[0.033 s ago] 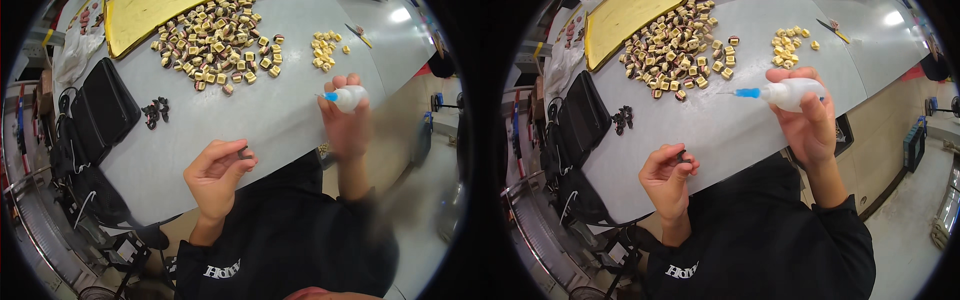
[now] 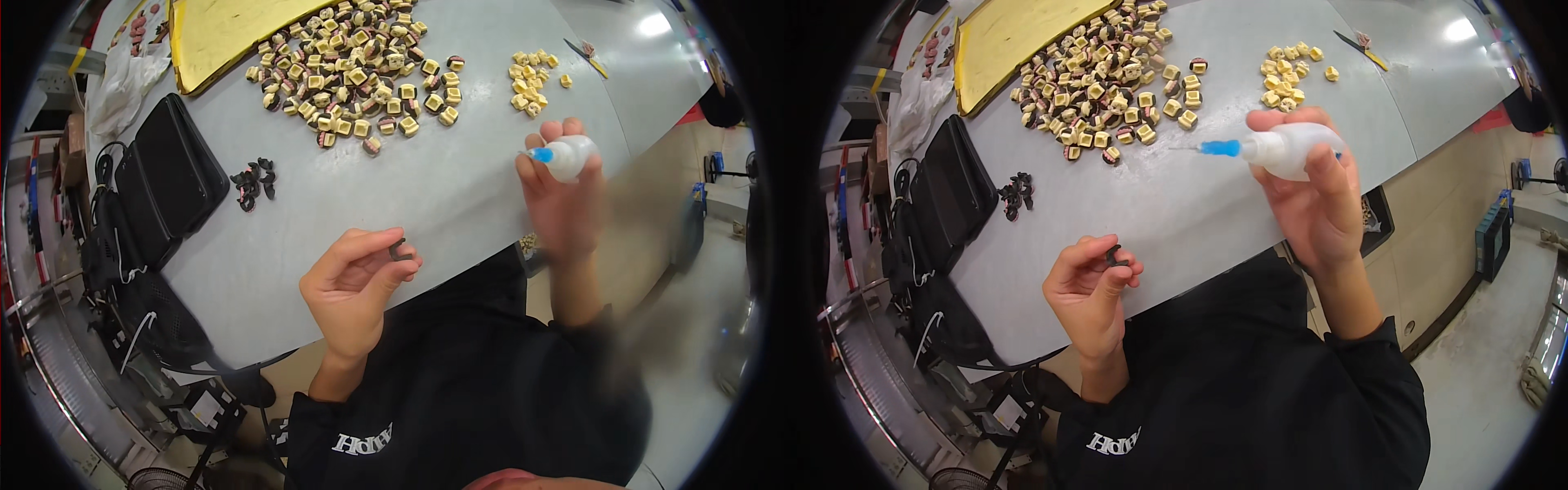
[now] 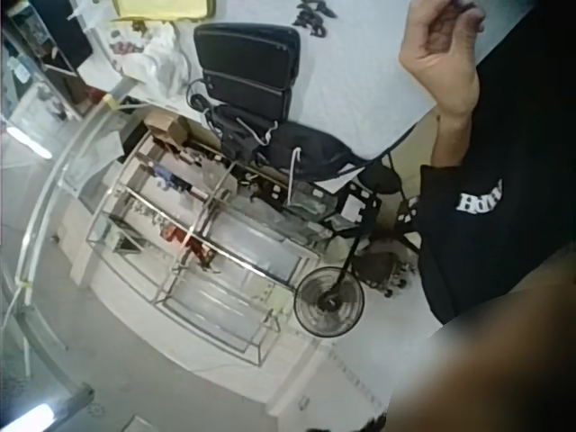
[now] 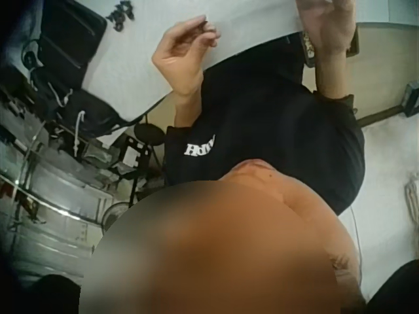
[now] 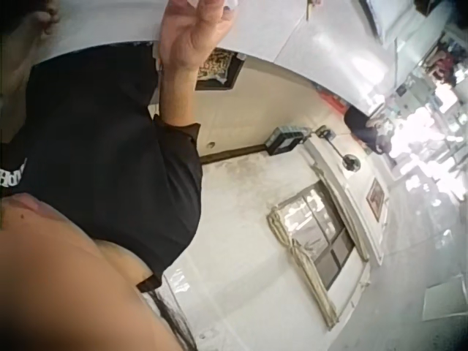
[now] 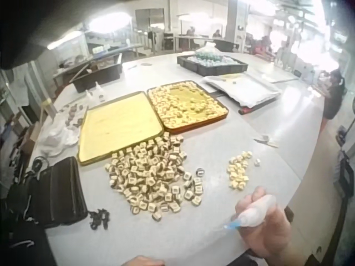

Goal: Gluing small yellow decorative caps onto black plastic bases at a workbench.

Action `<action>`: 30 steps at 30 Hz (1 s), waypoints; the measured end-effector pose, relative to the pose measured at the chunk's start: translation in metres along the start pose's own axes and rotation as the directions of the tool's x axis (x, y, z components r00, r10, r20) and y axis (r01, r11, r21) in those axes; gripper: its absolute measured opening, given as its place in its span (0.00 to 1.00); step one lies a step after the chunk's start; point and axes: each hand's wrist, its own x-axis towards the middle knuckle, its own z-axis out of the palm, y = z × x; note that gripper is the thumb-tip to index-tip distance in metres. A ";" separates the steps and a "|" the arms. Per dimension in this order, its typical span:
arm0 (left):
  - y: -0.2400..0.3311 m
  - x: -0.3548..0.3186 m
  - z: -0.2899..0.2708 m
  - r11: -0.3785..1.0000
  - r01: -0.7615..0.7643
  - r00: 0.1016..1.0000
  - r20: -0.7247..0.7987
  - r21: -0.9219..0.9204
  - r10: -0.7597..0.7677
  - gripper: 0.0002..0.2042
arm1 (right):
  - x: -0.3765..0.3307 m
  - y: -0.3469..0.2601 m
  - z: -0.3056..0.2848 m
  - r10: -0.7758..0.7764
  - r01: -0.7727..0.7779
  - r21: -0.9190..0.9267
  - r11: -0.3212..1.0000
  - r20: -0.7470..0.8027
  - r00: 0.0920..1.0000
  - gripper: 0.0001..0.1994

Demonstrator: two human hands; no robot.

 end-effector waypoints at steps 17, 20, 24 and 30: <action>-0.002 0.000 -0.004 0.992 -0.031 0.999 0.034 -0.121 0.035 0.13 | 0.001 0.016 0.008 0.222 -0.283 0.355 0.891 0.204 0.953 0.17; -0.004 0.000 -0.005 0.990 -0.049 0.998 0.033 -0.131 0.054 0.13 | 0.001 0.021 0.001 0.151 -0.259 0.343 0.903 0.311 0.938 0.17; -0.007 0.003 -0.007 0.986 -0.118 0.991 0.055 -0.118 0.125 0.14 | -0.003 0.015 0.009 0.208 -0.252 0.149 0.956 0.259 0.943 0.17; -0.012 0.005 -0.010 0.966 -0.257 0.959 0.123 0.012 0.254 0.16 | -0.006 0.014 0.013 0.179 -0.192 0.036 0.981 0.238 0.955 0.18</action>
